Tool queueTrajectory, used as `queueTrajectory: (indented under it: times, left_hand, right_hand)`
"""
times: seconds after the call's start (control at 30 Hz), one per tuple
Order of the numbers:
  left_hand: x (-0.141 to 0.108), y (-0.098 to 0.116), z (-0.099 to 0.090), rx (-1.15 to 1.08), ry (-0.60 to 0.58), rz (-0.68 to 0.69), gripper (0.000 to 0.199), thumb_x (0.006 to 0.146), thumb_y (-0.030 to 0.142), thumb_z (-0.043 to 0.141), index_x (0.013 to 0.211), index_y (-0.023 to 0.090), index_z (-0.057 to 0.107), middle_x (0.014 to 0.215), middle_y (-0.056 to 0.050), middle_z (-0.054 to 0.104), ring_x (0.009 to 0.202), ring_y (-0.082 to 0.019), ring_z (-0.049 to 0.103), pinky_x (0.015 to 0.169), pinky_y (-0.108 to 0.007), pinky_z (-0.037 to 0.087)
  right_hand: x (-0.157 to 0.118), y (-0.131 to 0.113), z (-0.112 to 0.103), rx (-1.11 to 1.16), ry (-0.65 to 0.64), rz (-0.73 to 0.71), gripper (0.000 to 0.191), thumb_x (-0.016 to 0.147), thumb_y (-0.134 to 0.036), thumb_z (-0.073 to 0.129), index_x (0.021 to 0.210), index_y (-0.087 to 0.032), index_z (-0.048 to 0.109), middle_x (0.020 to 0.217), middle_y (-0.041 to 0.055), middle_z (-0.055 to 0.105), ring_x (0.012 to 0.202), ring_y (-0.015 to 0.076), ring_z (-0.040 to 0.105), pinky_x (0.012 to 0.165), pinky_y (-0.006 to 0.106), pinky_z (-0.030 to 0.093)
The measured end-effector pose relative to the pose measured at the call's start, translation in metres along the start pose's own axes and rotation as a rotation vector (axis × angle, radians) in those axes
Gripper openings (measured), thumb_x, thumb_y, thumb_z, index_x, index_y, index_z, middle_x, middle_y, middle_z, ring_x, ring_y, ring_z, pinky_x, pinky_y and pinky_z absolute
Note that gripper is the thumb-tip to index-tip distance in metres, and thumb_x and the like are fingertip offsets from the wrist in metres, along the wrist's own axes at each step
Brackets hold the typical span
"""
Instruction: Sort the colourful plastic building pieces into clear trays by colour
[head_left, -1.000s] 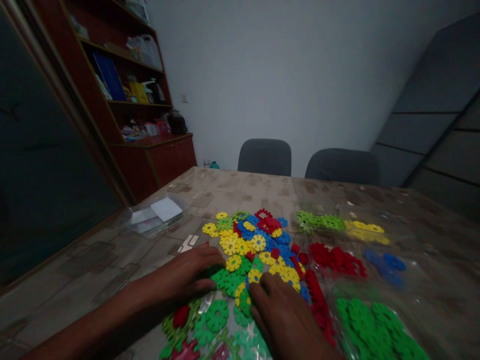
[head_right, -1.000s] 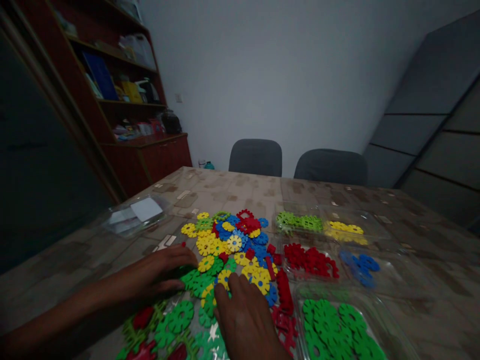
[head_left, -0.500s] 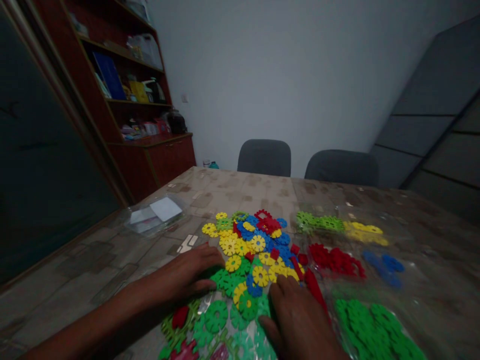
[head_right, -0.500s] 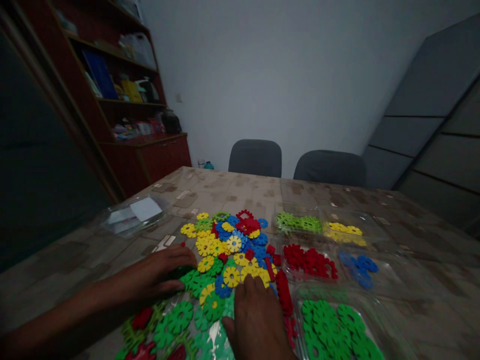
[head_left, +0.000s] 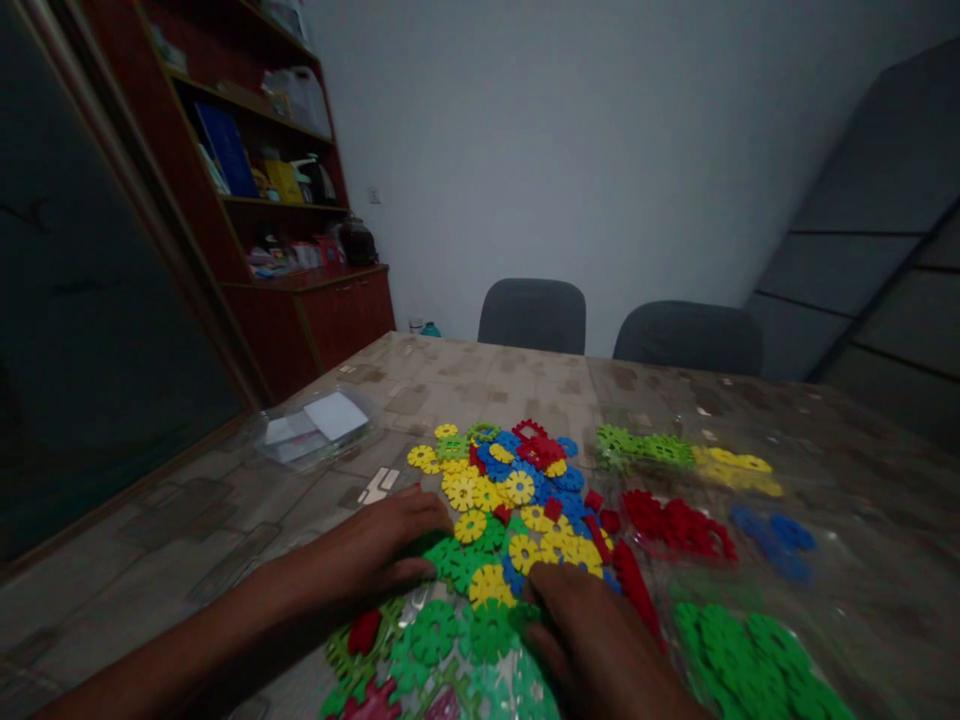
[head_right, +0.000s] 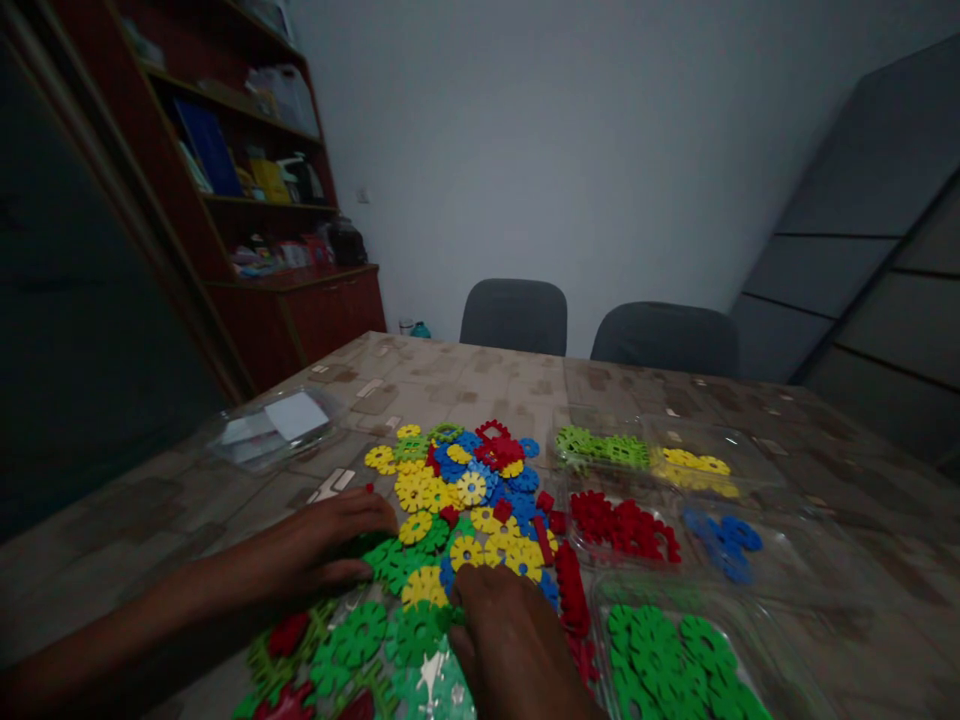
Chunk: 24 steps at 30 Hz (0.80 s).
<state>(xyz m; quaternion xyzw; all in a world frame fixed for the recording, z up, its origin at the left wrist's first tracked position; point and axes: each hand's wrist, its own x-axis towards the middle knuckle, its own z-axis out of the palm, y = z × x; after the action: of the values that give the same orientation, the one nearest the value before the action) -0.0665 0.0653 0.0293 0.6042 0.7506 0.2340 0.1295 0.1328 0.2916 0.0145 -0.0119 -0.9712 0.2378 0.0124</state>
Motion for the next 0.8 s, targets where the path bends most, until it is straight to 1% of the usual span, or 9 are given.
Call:
queueTrajectory:
  times: [0.07, 0.13, 0.2, 0.27, 0.37, 0.5, 0.6, 0.67, 0.8]
  left_hand:
    - [0.001, 0.001, 0.0, 0.001, -0.011, -0.002, 0.025, 0.1, 0.035, 0.061, 0.124, 0.026, 0.058, 0.123, -0.008, 0.063, 0.113, -0.029, 0.059, 0.1, -0.04, 0.046]
    - [0.001, 0.001, -0.001, 0.006, -0.023, -0.007, 0.025, 0.1, 0.035, 0.061, 0.123, 0.026, 0.058, 0.123, -0.008, 0.063, 0.113, -0.028, 0.059, 0.1, -0.039, 0.046]
    - [0.002, 0.0, -0.001, 0.001, -0.031, -0.001, 0.026, 0.1, 0.035, 0.061, 0.123, 0.026, 0.058, 0.122, -0.009, 0.063, 0.112, -0.028, 0.059, 0.099, -0.039, 0.046]
    - [0.002, -0.001, 0.0, -0.011, -0.029, 0.005, 0.026, 0.1, 0.035, 0.061, 0.124, 0.025, 0.058, 0.122, -0.009, 0.062, 0.112, -0.028, 0.059, 0.099, -0.039, 0.045]
    - [0.001, -0.005, 0.002, -0.008, -0.027, -0.001, 0.027, 0.1, 0.037, 0.062, 0.124, 0.025, 0.058, 0.122, -0.008, 0.062, 0.112, -0.028, 0.059, 0.098, -0.038, 0.045]
    - [-0.001, -0.009, 0.005, 0.016, -0.02, 0.003, 0.027, 0.099, 0.035, 0.064, 0.124, 0.027, 0.057, 0.124, -0.007, 0.062, 0.113, -0.028, 0.058, 0.098, -0.036, 0.044]
    - [-0.002, -0.01, 0.005, 0.01, -0.017, 0.018, 0.027, 0.1, 0.035, 0.062, 0.125, 0.027, 0.056, 0.124, -0.007, 0.063, 0.113, -0.027, 0.058, 0.1, -0.037, 0.043]
    - [-0.002, -0.009, 0.005, 0.006, -0.015, 0.016, 0.027, 0.101, 0.037, 0.062, 0.126, 0.027, 0.057, 0.125, -0.007, 0.062, 0.113, -0.028, 0.058, 0.1, -0.038, 0.044]
    - [-0.002, -0.008, 0.003, 0.005, -0.013, -0.005, 0.03, 0.101, 0.037, 0.062, 0.128, 0.028, 0.057, 0.127, -0.007, 0.062, 0.115, -0.028, 0.058, 0.103, -0.038, 0.043]
  right_hand:
    - [0.0, 0.0, 0.003, 0.077, 0.001, -0.063, 0.034, 0.085, -0.005, 0.065, 0.113, -0.025, 0.065, 0.113, 0.0039, 0.073, 0.101, 0.0234, 0.069, 0.083, 0.031, 0.051]
    - [-0.001, -0.002, 0.009, 0.118, 0.023, -0.127, 0.049, 0.083, -0.002, 0.066, 0.126, -0.028, 0.061, 0.123, 0.0035, 0.072, 0.109, 0.0224, 0.067, 0.091, 0.031, 0.051]
    - [-0.002, -0.005, 0.015, 0.09, 0.046, -0.172, 0.063, 0.082, -0.001, 0.068, 0.137, -0.028, 0.055, 0.13, 0.0049, 0.07, 0.115, 0.0235, 0.065, 0.097, 0.033, 0.049]
    - [-0.002, -0.009, 0.02, 0.014, 0.057, -0.186, 0.065, 0.082, -0.003, 0.069, 0.14, -0.028, 0.053, 0.129, 0.0061, 0.07, 0.113, 0.0255, 0.065, 0.097, 0.035, 0.049]
    - [0.002, -0.013, 0.02, -0.07, 0.041, -0.174, 0.053, 0.083, -0.007, 0.069, 0.13, -0.027, 0.058, 0.122, 0.0053, 0.071, 0.106, 0.0252, 0.065, 0.088, 0.034, 0.05]
    - [0.007, -0.016, 0.012, -0.072, -0.036, -0.128, 0.027, 0.081, -0.01, 0.075, 0.102, -0.023, 0.066, 0.111, 0.0033, 0.071, 0.1, 0.0215, 0.064, 0.083, 0.029, 0.049]
    - [0.005, -0.016, 0.007, -0.001, -0.011, -0.168, 0.026, 0.084, -0.009, 0.072, 0.105, -0.023, 0.066, 0.11, 0.0026, 0.071, 0.099, 0.02, 0.065, 0.086, 0.029, 0.049]
    - [0.002, -0.014, 0.001, 0.051, 0.01, -0.176, 0.023, 0.087, -0.011, 0.069, 0.106, -0.024, 0.066, 0.105, 0.0017, 0.073, 0.092, 0.0194, 0.067, 0.08, 0.029, 0.049]
    - [-0.003, -0.003, -0.03, 0.067, 0.043, -0.082, 0.006, 0.09, -0.019, 0.067, 0.092, -0.024, 0.067, 0.091, 0.0017, 0.075, 0.081, 0.0209, 0.069, 0.068, 0.029, 0.047]
